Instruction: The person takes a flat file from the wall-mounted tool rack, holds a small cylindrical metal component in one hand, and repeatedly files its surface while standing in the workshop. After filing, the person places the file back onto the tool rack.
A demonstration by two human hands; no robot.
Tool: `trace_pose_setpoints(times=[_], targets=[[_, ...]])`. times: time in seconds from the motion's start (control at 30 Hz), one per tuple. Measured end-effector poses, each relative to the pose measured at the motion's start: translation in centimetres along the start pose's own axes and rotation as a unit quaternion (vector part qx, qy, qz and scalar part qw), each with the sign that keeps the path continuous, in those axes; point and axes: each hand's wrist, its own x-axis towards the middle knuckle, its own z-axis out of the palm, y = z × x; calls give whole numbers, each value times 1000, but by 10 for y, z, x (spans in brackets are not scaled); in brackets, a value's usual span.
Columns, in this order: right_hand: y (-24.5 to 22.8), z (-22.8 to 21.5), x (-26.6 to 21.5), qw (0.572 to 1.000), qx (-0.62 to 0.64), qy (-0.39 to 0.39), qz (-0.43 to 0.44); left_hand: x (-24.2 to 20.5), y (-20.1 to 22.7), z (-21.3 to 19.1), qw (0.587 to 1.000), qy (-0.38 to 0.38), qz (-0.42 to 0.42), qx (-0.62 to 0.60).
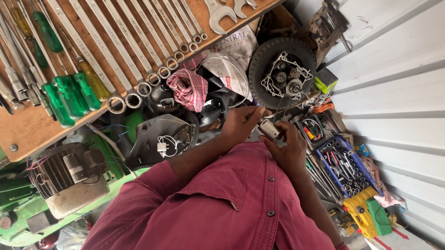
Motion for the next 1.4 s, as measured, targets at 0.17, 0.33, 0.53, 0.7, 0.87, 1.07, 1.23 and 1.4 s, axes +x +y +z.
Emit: trace_pose_setpoints(times=[0.17, 0.33, 0.53, 0.7, 0.87, 1.07, 1.23, 1.4], targets=[[74, 32, -37, 938, 131, -120, 296, 3, -10, 1, 996, -15, 88, 22], [66, 26, -37, 887, 296, -112, 336, -4, 12, -2, 960, 17, 270, 68], [-17, -3, 20, 989, -42, -108, 91, 2, 9, -2, 979, 35, 171, 109], [-4, 17, 29, 981, -149, -79, 98, 0, 22, 6, 972, 38, 214, 93], [-8, 20, 33, 977, -164, -99, 97, -2, 3, 3, 971, 43, 210, 103], [-13, 21, 34, 965, -156, -158, 143, -5, -4, -2, 968, 44, 212, 130], [-12, 22, 34, 972, -138, -149, 121, -7, -7, -4, 960, 48, 239, 138], [-7, 24, 31, 964, -137, -170, 150, -7, -7, -4, 962, 36, 236, 135]])
